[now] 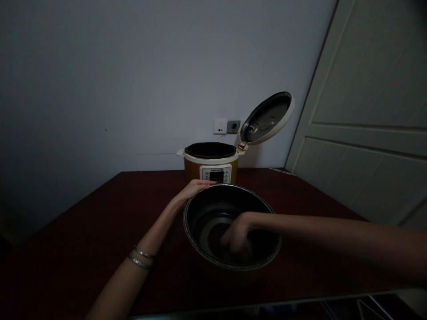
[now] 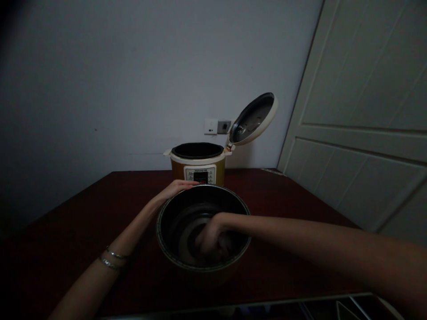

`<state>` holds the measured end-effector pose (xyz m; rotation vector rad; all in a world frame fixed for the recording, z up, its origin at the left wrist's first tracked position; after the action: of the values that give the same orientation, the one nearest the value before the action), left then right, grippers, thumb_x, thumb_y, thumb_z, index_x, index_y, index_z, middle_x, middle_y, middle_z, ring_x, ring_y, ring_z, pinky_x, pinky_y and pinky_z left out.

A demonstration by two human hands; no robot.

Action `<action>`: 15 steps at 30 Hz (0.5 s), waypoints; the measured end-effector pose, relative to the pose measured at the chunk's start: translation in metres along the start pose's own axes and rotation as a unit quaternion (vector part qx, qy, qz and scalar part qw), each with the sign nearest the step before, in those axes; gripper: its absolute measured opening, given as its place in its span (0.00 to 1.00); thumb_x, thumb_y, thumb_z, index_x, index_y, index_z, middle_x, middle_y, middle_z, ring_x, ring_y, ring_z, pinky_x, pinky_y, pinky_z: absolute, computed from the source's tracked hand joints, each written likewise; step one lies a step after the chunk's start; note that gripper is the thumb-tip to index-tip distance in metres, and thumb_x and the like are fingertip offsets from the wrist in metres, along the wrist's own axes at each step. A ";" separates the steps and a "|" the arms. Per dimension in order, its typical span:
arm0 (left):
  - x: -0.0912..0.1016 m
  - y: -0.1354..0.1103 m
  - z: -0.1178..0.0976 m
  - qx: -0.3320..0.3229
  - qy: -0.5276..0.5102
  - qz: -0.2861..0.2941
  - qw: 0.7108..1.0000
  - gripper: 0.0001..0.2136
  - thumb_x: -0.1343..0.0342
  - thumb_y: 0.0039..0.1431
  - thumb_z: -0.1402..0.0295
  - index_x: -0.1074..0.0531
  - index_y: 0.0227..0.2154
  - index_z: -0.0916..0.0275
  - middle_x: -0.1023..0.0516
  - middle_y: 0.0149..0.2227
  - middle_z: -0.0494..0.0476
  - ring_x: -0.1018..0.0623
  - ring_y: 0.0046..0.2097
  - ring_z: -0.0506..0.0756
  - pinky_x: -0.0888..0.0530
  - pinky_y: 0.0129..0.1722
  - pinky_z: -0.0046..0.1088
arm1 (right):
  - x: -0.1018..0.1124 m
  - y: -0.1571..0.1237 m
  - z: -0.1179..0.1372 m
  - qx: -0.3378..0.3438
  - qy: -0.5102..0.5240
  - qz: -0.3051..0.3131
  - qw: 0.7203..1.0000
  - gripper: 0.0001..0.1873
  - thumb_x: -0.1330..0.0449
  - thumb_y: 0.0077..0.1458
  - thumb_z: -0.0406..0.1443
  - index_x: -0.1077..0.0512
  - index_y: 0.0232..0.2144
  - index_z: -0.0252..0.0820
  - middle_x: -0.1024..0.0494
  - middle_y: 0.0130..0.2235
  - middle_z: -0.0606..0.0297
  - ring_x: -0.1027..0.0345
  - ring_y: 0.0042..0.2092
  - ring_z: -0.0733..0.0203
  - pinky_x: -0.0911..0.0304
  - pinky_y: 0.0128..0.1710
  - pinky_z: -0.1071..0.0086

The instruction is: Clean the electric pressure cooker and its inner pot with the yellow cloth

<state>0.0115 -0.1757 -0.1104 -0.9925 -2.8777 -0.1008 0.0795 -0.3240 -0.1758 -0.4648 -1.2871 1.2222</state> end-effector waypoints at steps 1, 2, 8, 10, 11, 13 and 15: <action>0.000 0.000 0.000 -0.002 0.001 -0.001 1.000 0.18 0.39 0.46 0.71 0.23 0.42 0.66 0.19 0.38 0.60 0.22 0.37 0.55 0.30 0.43 0.31 | 0.004 -0.001 0.012 0.041 0.029 -0.053 0.997 0.11 0.49 0.43 0.22 0.29 0.25 0.35 0.29 0.23 0.69 0.33 0.25 0.64 0.36 0.29 0.70; 0.000 0.001 0.000 -0.004 0.001 -0.001 1.000 0.17 0.39 0.46 0.71 0.23 0.42 0.66 0.19 0.38 0.59 0.22 0.37 0.55 0.30 0.43 0.31 | 0.012 -0.003 0.024 0.077 0.067 -0.123 0.987 0.11 0.48 0.41 0.22 0.29 0.26 0.36 0.28 0.25 0.69 0.33 0.28 0.64 0.36 0.31 0.71; 0.002 0.006 0.004 0.001 -0.012 0.004 1.000 0.18 0.39 0.44 0.71 0.23 0.41 0.67 0.19 0.37 0.59 0.22 0.39 0.56 0.31 0.45 0.33 | 0.045 -0.033 0.043 0.161 0.472 -0.384 0.777 0.11 0.49 0.42 0.29 0.32 0.31 0.37 0.29 0.30 0.66 0.34 0.30 0.64 0.38 0.31 0.71; 0.003 0.007 0.003 -0.009 -0.009 0.003 1.000 0.17 0.38 0.43 0.72 0.23 0.40 0.67 0.19 0.38 0.59 0.23 0.41 0.57 0.32 0.46 0.32 | 0.050 -0.053 0.049 0.179 0.452 -0.404 0.775 0.11 0.48 0.38 0.27 0.32 0.28 0.37 0.31 0.28 0.68 0.37 0.29 0.66 0.41 0.29 0.73; 0.003 0.007 0.003 -0.012 -0.006 0.001 1.000 0.17 0.38 0.43 0.72 0.23 0.40 0.67 0.19 0.38 0.59 0.23 0.42 0.57 0.32 0.46 0.32 | 0.051 -0.065 0.053 0.182 0.400 -0.403 0.802 0.11 0.47 0.35 0.25 0.32 0.26 0.36 0.31 0.27 0.68 0.39 0.29 0.66 0.42 0.28 0.73; 0.003 0.006 0.002 -0.010 0.000 0.000 1.000 0.17 0.39 0.44 0.71 0.23 0.41 0.67 0.19 0.39 0.59 0.23 0.41 0.56 0.31 0.45 0.32 | 0.047 -0.087 0.061 0.179 0.272 -0.357 0.875 0.11 0.47 0.33 0.23 0.30 0.23 0.36 0.31 0.25 0.70 0.40 0.29 0.66 0.44 0.28 0.74; 0.002 0.004 0.002 -0.001 0.005 0.002 1.000 0.17 0.39 0.45 0.70 0.23 0.42 0.66 0.19 0.38 0.60 0.22 0.40 0.56 0.31 0.44 0.32 | 0.036 -0.104 0.059 0.158 0.160 -0.292 0.930 0.12 0.48 0.34 0.22 0.28 0.21 0.36 0.30 0.24 0.71 0.39 0.29 0.66 0.43 0.29 0.74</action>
<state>0.0119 -0.1711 -0.1122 -0.9961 -2.8659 -0.1078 0.0637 -0.3504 -0.0546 -0.0278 -0.8351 0.7827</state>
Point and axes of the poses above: each hand's wrist, its own y-axis towards the middle knuckle, its own x-axis out of the back of the hand, z = x × y, the point moved 7 cm from there along y, towards the middle knuckle
